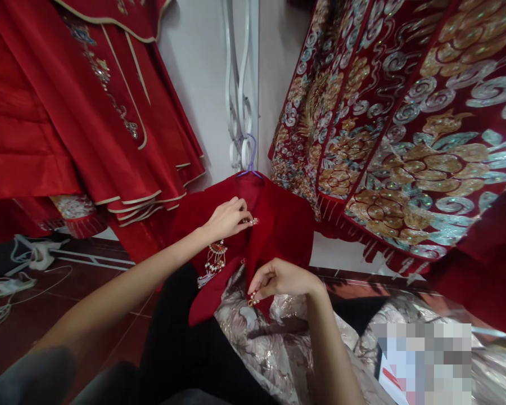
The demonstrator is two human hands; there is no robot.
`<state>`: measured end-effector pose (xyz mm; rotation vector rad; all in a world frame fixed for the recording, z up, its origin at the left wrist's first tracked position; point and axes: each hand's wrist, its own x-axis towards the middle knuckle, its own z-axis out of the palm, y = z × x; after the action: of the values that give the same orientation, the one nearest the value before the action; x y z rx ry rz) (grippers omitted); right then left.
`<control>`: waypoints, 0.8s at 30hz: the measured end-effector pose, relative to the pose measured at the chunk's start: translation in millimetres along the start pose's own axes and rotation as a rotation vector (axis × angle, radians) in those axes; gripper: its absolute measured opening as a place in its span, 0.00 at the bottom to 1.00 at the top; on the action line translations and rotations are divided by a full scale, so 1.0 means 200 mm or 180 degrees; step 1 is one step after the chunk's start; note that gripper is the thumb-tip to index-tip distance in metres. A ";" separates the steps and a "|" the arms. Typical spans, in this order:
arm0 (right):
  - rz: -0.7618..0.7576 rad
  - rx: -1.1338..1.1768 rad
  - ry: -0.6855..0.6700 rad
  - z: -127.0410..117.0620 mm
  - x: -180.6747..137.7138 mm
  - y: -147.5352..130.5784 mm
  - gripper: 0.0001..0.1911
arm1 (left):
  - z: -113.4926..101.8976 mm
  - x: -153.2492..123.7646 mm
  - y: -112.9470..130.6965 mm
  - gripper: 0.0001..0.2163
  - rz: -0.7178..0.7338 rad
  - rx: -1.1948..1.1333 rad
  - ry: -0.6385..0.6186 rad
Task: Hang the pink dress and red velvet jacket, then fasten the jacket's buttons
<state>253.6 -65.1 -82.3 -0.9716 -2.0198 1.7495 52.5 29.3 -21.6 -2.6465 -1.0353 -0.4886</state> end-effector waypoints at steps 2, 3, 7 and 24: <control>0.0033 0.0017 -0.0013 0.00 0.00 0.00 0.14 | -0.01 0.02 -0.02 0.11 0.0171 -0.0077 -0.0052; 0.0047 0.0029 -0.0029 -0.01 -0.01 0.00 0.15 | -0.01 0.03 -0.03 0.11 0.0254 -0.0143 -0.0046; 0.0043 -0.0017 -0.0076 -0.02 0.00 0.02 0.15 | -0.01 0.05 -0.04 0.09 0.0593 -0.0313 0.0066; -0.1809 0.0092 0.3579 -0.07 0.26 -0.11 0.24 | 0.01 0.05 0.00 0.13 0.0782 0.0701 -0.0143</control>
<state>218.9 -21.0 -68.9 -0.9161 -1.2944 0.6438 60.0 36.5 -19.4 -2.5485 -0.7148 -0.2480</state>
